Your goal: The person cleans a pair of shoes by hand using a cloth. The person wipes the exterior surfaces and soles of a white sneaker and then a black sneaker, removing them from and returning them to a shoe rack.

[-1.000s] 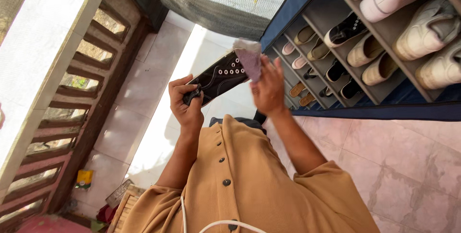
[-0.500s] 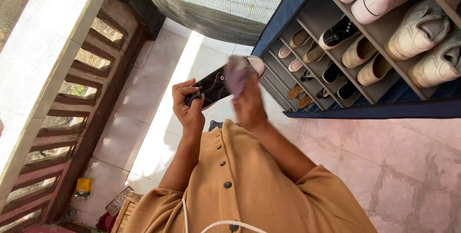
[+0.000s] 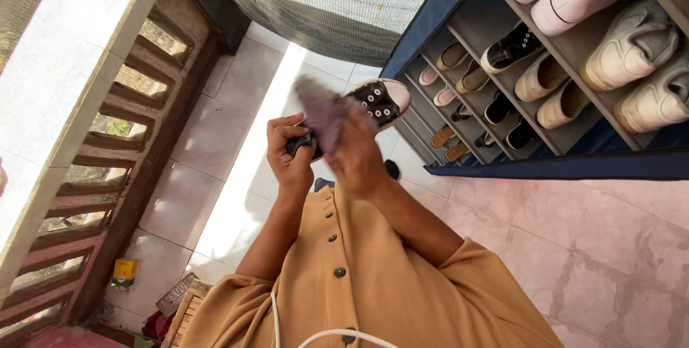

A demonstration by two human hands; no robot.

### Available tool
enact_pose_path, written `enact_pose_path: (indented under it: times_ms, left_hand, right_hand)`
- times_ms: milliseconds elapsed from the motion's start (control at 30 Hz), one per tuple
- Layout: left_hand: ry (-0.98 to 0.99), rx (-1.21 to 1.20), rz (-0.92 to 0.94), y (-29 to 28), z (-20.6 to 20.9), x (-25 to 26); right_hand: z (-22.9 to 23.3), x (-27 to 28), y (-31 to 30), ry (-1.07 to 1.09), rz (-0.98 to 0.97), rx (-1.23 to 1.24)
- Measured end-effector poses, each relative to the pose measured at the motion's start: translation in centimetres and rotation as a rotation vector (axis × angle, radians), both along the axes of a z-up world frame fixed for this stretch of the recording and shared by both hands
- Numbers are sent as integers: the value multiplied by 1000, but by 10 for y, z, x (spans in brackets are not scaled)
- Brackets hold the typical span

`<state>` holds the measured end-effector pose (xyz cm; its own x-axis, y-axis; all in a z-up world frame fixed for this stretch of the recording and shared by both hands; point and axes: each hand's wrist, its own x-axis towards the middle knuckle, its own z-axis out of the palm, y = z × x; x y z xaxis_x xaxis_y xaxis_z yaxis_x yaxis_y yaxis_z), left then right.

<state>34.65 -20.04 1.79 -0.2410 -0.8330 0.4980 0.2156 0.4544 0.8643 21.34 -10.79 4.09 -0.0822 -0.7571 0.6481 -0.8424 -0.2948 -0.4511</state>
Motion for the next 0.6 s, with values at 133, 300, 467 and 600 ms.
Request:
enact_pose_path:
  times_ms: [133, 300, 467, 600]
  left_hand:
    - [43, 18, -11, -1, 9, 5]
    - [-24, -20, 13, -4, 15, 5]
    - [19, 49, -2, -8, 10, 4]
    - [-2, 9, 17, -3, 12, 14]
  right_hand:
    - [18, -36, -1, 38, 139, -32]
    - [17, -49, -10, 80, -129, 98]
    - [4, -21, -12, 65, 73, 87]
    - [-1, -65, -8, 160, -137, 185]
